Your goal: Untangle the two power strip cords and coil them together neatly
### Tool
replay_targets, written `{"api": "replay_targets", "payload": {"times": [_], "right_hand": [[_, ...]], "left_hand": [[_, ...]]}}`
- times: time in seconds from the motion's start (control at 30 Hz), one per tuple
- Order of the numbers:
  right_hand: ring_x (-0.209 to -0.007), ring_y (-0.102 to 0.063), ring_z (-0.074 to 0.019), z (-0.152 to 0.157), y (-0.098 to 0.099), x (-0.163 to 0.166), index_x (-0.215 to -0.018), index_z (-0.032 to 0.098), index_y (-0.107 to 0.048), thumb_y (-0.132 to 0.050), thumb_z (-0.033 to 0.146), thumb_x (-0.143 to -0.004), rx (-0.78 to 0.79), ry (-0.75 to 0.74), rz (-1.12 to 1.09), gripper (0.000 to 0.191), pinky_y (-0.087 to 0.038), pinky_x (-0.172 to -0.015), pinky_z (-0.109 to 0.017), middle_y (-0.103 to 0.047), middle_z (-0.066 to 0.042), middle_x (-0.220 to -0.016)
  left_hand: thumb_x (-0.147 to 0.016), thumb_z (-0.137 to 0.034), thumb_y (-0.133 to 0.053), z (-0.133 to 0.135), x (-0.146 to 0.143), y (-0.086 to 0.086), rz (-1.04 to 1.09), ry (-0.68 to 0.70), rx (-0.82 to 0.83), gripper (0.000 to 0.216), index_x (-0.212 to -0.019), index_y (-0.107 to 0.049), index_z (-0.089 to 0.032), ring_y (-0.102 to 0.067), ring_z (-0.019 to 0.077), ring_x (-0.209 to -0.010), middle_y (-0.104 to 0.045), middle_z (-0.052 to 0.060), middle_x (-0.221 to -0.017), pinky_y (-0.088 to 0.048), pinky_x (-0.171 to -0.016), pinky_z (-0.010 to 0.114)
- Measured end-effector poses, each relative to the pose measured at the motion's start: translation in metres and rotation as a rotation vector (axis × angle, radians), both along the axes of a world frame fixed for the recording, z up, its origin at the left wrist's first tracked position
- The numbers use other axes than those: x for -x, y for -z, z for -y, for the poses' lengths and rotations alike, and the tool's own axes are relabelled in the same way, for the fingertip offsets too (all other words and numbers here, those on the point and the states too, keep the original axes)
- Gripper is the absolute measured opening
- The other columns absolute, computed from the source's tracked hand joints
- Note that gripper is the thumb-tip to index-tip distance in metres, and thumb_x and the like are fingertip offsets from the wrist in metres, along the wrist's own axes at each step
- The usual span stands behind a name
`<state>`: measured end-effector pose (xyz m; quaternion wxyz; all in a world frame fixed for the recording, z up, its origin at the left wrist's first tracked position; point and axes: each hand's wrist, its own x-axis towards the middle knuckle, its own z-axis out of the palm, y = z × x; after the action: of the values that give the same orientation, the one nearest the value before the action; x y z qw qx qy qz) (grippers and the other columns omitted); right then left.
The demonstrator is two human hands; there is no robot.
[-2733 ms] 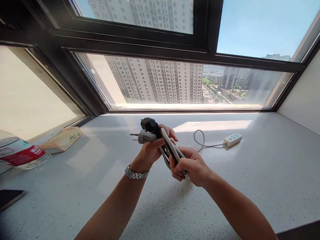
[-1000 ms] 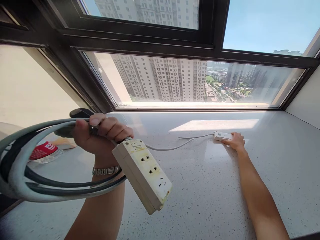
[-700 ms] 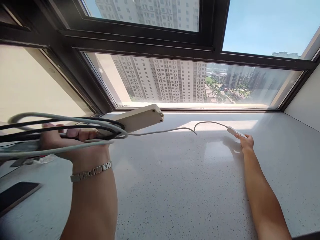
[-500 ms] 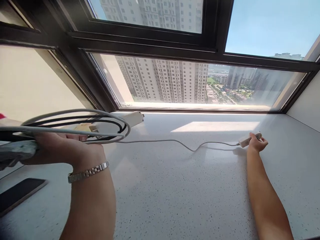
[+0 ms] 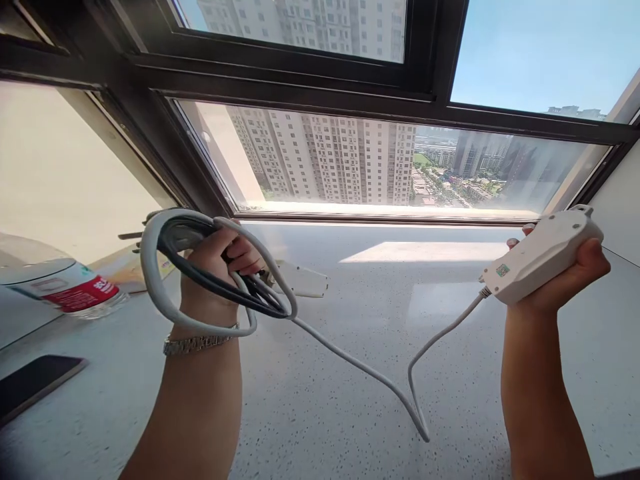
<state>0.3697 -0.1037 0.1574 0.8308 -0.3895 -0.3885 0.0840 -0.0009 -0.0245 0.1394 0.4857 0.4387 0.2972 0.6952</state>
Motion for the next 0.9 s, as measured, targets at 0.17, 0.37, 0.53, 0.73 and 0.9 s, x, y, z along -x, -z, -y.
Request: {"api": "replay_targets", "payload": {"times": [0.17,0.37,0.53,0.73,0.9], "right_hand": [[-0.071,-0.051,-0.0234,0.02,-0.009,0.016,-0.077,0.031,-0.049,-0.043,0.058,-0.074,0.066,-0.177,-0.026,0.029,-0.036,-0.048,-0.032,-0.046,-0.003,-0.082],[-0.072,-0.055,-0.0201,0.013,0.002,0.03,-0.101,0.027,-0.049,-0.032,0.053,-0.079,0.141,-0.218,0.034,0.038,-0.044,-0.052,-0.03,-0.048,-0.005,-0.09],[-0.069,-0.057,-0.0188,0.006,0.011,0.033,-0.101,0.024,-0.046,-0.031,0.051,-0.081,0.098,-0.132,0.146,0.037,-0.045,-0.053,-0.031,-0.051,-0.006,-0.095],[-0.064,-0.051,-0.0134,-0.017,0.035,0.021,-0.094,0.024,-0.045,-0.067,0.04,-0.068,0.057,0.142,0.257,0.037,-0.046,-0.062,-0.03,-0.053,0.002,-0.085],[-0.075,-0.051,-0.0181,-0.037,0.069,-0.075,-0.09,0.025,-0.041,-0.072,0.047,-0.063,0.562,0.426,0.395,0.047,-0.044,-0.07,-0.034,-0.05,0.001,-0.086]], "left_hand": [[-0.057,-0.032,-0.083,0.021,-0.039,0.001,-0.351,0.197,-0.029,0.033,-0.062,-0.054,-0.016,-0.033,0.0035,-0.039,-0.04,-0.007,-0.047,-0.027,-0.035,0.016],[-0.065,-0.028,-0.076,0.03,-0.076,0.013,-0.65,0.465,-0.364,0.019,-0.069,-0.061,-0.017,-0.061,0.0192,-0.062,-0.061,0.004,-0.065,-0.053,-0.058,0.033],[-0.068,-0.03,-0.073,0.021,-0.072,0.019,-0.586,0.338,-0.425,0.016,-0.07,-0.064,-0.017,-0.059,0.0177,-0.058,-0.061,0.004,-0.064,-0.053,-0.054,0.031],[-0.062,-0.025,-0.074,0.002,-0.059,0.022,-0.413,-0.151,-0.353,0.015,-0.066,-0.062,-0.017,-0.053,0.0124,-0.052,-0.058,-0.001,-0.059,-0.049,-0.051,0.025],[-0.058,-0.021,-0.072,-0.021,-0.035,0.031,-0.456,-0.491,-0.311,0.013,-0.061,-0.06,-0.016,-0.048,0.0104,-0.048,-0.054,-0.004,-0.052,-0.042,-0.048,0.023]]}}
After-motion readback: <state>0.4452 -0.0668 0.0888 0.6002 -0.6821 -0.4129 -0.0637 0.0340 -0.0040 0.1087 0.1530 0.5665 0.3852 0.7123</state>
